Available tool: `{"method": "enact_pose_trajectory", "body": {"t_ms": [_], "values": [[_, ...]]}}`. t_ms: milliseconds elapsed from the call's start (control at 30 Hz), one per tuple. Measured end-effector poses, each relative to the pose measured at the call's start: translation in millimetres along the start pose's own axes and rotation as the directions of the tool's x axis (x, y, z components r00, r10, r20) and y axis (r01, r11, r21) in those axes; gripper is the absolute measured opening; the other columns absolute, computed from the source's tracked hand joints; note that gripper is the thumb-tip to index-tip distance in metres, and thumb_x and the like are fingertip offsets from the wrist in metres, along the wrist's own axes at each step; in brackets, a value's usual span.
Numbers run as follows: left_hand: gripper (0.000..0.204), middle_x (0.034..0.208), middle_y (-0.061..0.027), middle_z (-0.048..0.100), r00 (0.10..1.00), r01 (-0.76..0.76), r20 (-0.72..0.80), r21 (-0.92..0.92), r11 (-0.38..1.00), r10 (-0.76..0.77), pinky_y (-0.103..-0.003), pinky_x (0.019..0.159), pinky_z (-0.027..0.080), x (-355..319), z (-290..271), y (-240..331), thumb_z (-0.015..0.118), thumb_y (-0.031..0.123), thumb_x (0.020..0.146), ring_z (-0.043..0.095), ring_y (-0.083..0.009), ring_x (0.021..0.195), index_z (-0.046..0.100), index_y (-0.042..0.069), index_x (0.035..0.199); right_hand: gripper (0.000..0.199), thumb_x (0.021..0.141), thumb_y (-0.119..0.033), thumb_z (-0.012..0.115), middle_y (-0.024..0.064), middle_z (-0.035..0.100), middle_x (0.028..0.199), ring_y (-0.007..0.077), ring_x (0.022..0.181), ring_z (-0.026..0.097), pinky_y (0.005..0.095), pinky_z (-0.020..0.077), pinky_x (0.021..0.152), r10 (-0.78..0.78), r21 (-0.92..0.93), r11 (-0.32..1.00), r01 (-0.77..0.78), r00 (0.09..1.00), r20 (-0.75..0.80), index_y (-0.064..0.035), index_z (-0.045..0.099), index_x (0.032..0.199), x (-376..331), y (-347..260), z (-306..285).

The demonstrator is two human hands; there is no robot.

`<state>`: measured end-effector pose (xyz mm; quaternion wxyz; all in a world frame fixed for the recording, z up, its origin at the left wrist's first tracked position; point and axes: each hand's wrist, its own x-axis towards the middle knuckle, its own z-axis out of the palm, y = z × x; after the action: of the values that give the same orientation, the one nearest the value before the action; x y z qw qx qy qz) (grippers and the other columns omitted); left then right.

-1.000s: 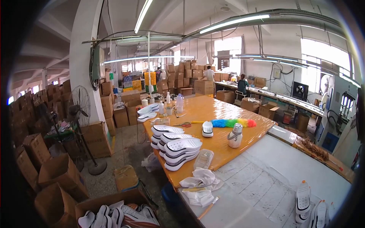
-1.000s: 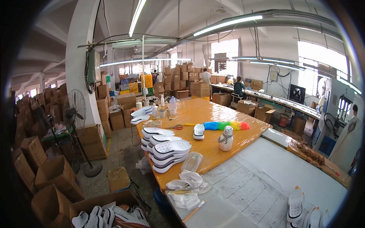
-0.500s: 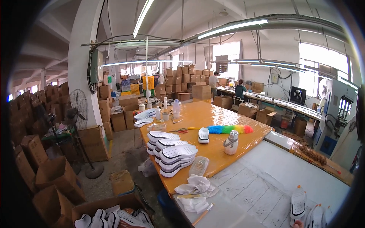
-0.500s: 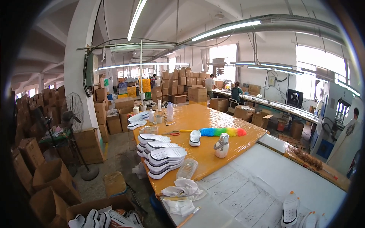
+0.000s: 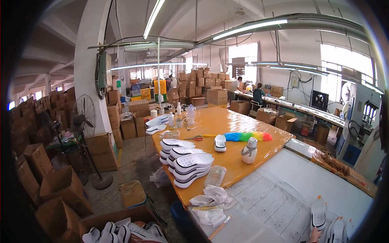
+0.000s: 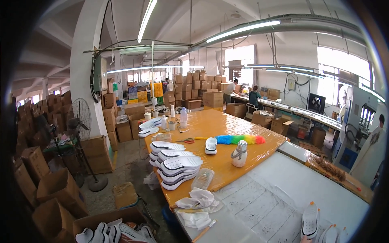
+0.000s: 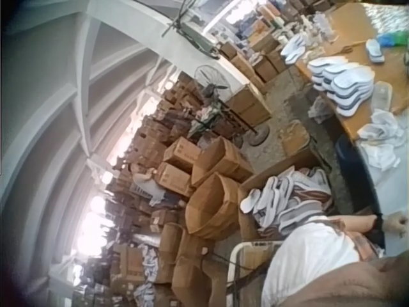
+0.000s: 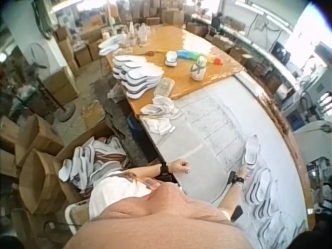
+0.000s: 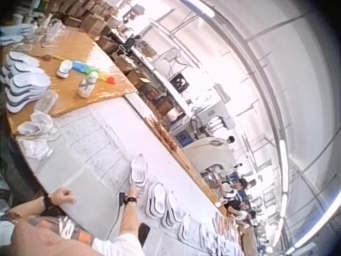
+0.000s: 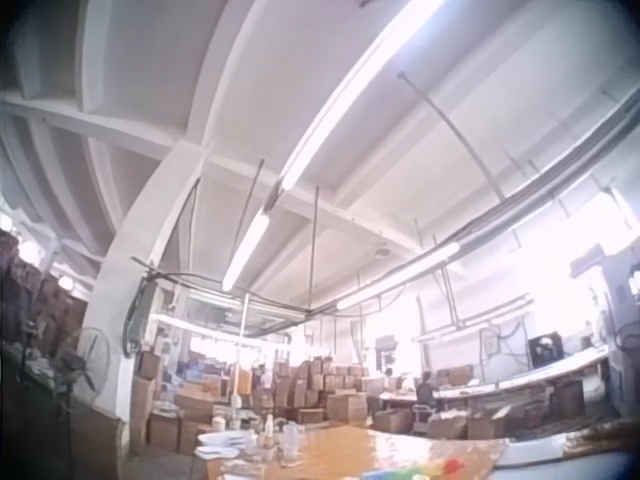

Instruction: The person picks up shoe soles from a conveyor table, stacks and aligns them by hand, and places them into a box.

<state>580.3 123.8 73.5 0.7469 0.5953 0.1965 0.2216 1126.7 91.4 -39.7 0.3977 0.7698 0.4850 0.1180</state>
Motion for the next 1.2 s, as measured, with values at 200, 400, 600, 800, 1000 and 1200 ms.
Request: {"method": "enact_pose_trajectory", "body": {"t_ms": [200, 400, 600, 800, 1000, 1200], "values": [[0.019, 0.069, -0.0043, 0.063, 0.999, -0.015, -0.042, -0.050, 0.999, 0.013, -0.025, 0.057, 0.045, 1.3, 0.6, -10.0, 0.061, 0.020, 0.080, 0.057, -0.0100, 0.062, 0.061, 0.003, 0.071, 0.043, 0.087, -0.026, 0.044, 0.0153, 0.057, 0.104, 0.0257, 0.097, 0.052, 0.0340, 0.0430, 0.080, 0.512, 0.950, -0.147, -0.276, 0.801, 0.312, -0.0059, 0.035, 0.125, -42.4, 3.2, -74.5], [0.019, 0.069, -0.0049, 0.063, 0.999, 0.008, -0.051, -0.066, 0.998, -0.012, -0.025, 0.059, 0.046, -4.6, 5.3, -2.5, 0.061, 0.020, 0.080, 0.058, -0.0107, 0.062, 0.061, 0.003, 0.071, 0.042, 0.081, -0.033, 0.050, 0.0157, 0.059, 0.092, 0.0266, 0.084, 0.053, 0.0352, 0.0410, 0.074, 0.469, 0.982, -0.175, -0.076, 0.870, 0.151, 0.0036, 0.051, 0.102, -8.0, 32.2, -4.8], [0.019, 0.073, -0.0064, 0.062, 0.997, 0.023, -0.067, -0.076, 0.997, -0.028, -0.026, 0.060, 0.046, -12.3, -2.4, -15.2, 0.061, 0.020, 0.080, 0.058, -0.0125, 0.066, 0.059, 0.001, 0.078, 0.046, 0.076, -0.043, 0.044, 0.0085, 0.054, 0.109, 0.0263, 0.102, 0.046, 0.0514, 0.0364, 0.077, -0.229, 0.190, -0.930, -0.315, 0.900, 0.371, -0.0102, 0.054, 0.107, -83.9, 17.5, -123.3], [0.020, 0.085, -0.0086, 0.061, 0.984, 0.046, -0.160, -0.192, 0.980, -0.078, -0.028, 0.072, 0.046, -0.5, -7.6, 4.4, 0.055, 0.015, 0.084, 0.058, -0.0157, 0.079, 0.052, 0.000, 0.097, 0.039, 0.083, -0.032, 0.040, 0.0094, 0.046, 0.117, 0.0274, 0.108, 0.041, 0.0545, 0.0300, 0.088, -0.312, -0.167, -0.942, -0.291, 0.943, 0.116, -0.0082, 0.045, 0.113, -166.7, 23.3, -219.2], [0.061, 0.123, -0.0103, 0.039, 0.952, -0.061, -0.289, -0.505, 0.861, -0.102, -0.033, 0.092, 0.036, 42.0, -10.6, -4.0, 0.043, 0.041, 0.089, 0.043, -0.0179, 0.109, 0.019, 0.004, 0.131, 0.039, 0.080, -0.014, 0.053, 0.0035, 0.047, 0.116, 0.0167, 0.098, 0.047, 0.0412, 0.0363, 0.087, -0.460, 0.273, -0.859, -0.433, 0.887, -0.039, -0.0096, 0.043, 0.118, -275.7, 36.3, -252.5], [0.051, 0.118, -0.0139, 0.048, 0.981, -0.133, -0.190, -0.512, 0.849, 0.039, -0.033, 0.088, 0.041, 24.9, 25.4, 27.0, 0.052, 0.009, 0.082, 0.049, -0.0204, 0.105, 0.031, 0.001, 0.128, 0.036, 0.076, -0.015, 0.059, 0.0044, 0.054, 0.101, 0.0139, 0.090, 0.049, 0.0305, 0.0397, 0.076, 0.648, 0.746, -0.622, 0.239, 0.691, 0.320, -0.0016, 0.051, 0.109, -244.5, 130.5, -112.3]]}}
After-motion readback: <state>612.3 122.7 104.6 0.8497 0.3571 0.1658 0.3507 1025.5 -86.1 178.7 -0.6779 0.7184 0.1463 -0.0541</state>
